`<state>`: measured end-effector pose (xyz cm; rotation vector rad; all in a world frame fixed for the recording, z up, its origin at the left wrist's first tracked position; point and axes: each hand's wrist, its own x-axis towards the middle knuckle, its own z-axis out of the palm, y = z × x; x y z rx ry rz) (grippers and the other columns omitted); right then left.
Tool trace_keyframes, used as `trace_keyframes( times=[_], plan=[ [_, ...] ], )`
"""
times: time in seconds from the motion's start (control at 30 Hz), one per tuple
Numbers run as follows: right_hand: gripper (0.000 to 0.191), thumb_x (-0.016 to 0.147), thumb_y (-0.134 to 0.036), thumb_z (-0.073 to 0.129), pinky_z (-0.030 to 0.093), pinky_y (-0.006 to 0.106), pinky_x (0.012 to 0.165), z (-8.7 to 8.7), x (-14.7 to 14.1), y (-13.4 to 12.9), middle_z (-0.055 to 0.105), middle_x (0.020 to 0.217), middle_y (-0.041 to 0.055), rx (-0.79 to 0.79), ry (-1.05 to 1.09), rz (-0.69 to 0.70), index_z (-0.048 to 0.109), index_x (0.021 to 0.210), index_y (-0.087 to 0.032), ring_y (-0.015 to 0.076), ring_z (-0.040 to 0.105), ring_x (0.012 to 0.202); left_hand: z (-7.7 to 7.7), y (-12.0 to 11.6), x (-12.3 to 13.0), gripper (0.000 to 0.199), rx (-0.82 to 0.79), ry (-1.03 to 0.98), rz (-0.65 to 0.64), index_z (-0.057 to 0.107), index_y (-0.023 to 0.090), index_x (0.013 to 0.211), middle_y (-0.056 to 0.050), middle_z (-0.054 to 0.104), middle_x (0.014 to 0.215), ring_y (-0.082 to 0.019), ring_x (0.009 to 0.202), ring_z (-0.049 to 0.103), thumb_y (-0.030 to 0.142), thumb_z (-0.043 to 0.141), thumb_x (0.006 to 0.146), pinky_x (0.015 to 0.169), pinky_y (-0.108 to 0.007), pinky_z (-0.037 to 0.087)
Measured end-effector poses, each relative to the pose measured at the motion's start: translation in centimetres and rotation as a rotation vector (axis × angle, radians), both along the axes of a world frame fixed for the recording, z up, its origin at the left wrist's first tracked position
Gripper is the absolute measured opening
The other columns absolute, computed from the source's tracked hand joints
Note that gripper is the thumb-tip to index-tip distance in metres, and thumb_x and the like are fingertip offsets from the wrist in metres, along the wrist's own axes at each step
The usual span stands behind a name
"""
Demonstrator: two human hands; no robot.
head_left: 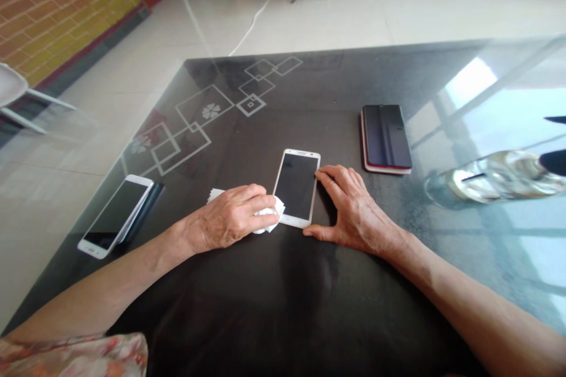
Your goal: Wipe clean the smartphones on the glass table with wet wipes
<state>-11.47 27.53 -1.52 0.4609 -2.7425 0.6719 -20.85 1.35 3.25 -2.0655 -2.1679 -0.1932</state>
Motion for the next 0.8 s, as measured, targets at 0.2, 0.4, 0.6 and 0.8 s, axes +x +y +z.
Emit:
trace_keyframes(
  times=[0.2,0.4,0.6,0.8],
  plan=[
    [0.095,0.069,-0.075,0.064,0.035,0.061,0.102,0.0,0.0,0.0,0.05,0.126,0.0226,-0.004,-0.001,0.005,0.045,0.134,-0.009,0.0391,0.046,0.118,0.3,0.4,0.0,0.016,-0.011,-0.007,-0.005,0.066,0.021,0.101,-0.005,0.066,0.11,-0.017,0.099,0.055,0.014,0.054,0.093,0.084,-0.029,0.05],
    [0.088,0.073,-0.07,0.062,0.035,0.061,0.101,0.1,0.0,0.0,0.049,0.127,0.0219,-0.004,-0.012,0.004,0.044,0.136,-0.011,0.0391,0.045,0.118,0.2,2.8,0.1,0.016,-0.014,-0.003,-0.071,0.067,0.021,0.098,-0.006,0.066,0.107,-0.018,0.098,0.054,0.017,0.051,0.095,0.082,-0.03,0.051],
    [0.088,0.073,-0.068,0.063,0.033,0.061,0.102,0.6,0.1,0.0,0.048,0.129,0.0214,0.02,-0.041,0.044,0.044,0.137,-0.011,0.0402,0.042,0.121,0.4,2.0,-0.1,0.017,-0.031,-0.01,-0.053,0.066,0.021,0.099,-0.005,0.065,0.11,-0.018,0.099,0.054,0.016,0.051,0.095,0.084,-0.029,0.049],
    [0.087,0.072,-0.065,0.064,0.033,0.059,0.104,0.8,0.2,-0.1,0.049,0.129,0.0221,0.027,-0.049,0.022,0.047,0.135,-0.008,0.039,0.043,0.121,0.1,4.0,0.3,0.016,-0.033,0.015,-0.113,0.065,0.021,0.1,-0.006,0.065,0.108,-0.019,0.098,0.053,0.019,0.05,0.095,0.084,-0.03,0.049]
  ],
)
